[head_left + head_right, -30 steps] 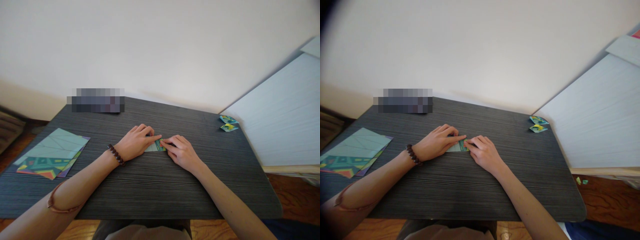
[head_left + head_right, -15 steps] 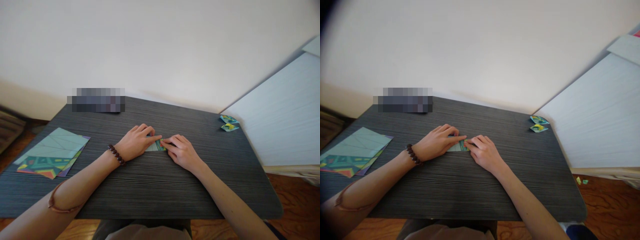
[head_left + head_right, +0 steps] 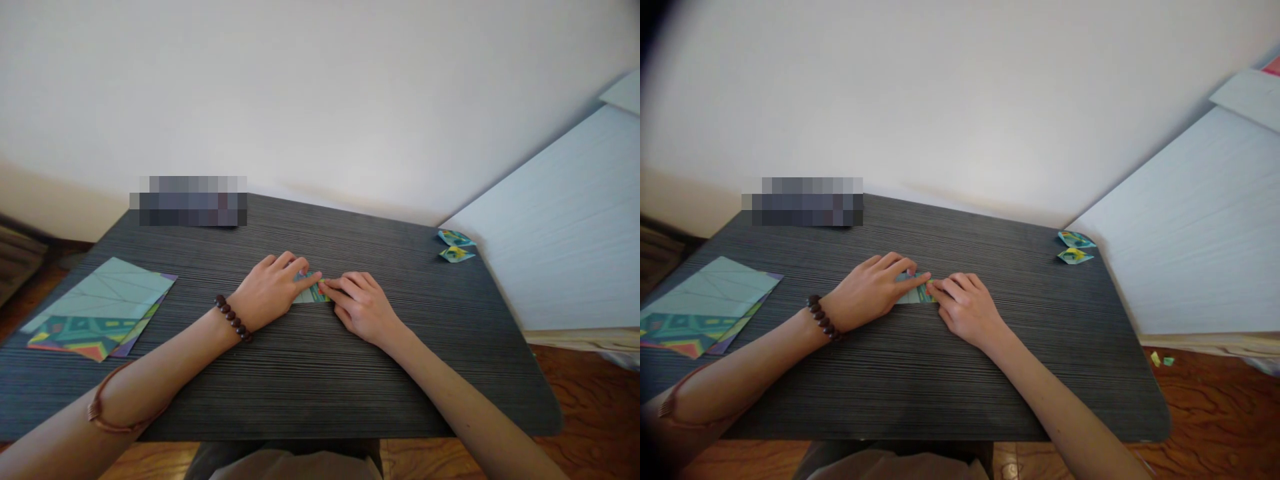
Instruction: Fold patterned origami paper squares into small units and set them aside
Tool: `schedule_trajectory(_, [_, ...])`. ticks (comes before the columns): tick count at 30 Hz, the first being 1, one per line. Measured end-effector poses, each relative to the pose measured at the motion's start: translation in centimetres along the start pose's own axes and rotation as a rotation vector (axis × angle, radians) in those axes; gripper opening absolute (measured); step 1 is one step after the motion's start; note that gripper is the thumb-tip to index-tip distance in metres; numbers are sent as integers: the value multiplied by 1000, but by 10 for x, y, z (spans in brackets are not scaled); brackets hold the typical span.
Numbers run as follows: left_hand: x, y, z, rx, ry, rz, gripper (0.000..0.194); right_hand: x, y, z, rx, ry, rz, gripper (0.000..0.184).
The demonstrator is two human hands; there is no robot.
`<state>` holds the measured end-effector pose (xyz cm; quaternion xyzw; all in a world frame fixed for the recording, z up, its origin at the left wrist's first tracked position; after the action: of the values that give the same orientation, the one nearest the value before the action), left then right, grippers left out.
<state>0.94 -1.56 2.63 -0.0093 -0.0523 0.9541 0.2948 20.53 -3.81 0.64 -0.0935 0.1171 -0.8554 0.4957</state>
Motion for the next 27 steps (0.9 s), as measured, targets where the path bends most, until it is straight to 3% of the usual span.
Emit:
schedule_trajectory(16, [-7,-2,4,-36,84,91,32,10,17,8,15,21,7,41])
schedule_trajectory(21, [-7,-2,3,-41,99,73,32,2,6,8,-122,-131,-157,32])
schedule_trajectory(27, [-7,-4,3,-33,84,75,32,-10,-15,3,-131,-193,-172,25])
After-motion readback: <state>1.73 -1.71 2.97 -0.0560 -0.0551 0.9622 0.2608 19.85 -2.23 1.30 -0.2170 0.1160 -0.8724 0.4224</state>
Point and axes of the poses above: each hand's wrist, its own y-axis away from the middle knuckle, its own z-axis out of the back of the hand, x = y × z, the point moved 2 cm from there along -y, towards the middle knuckle, and after that the axes turned 13 degrees about z, right-handed, at the moved point
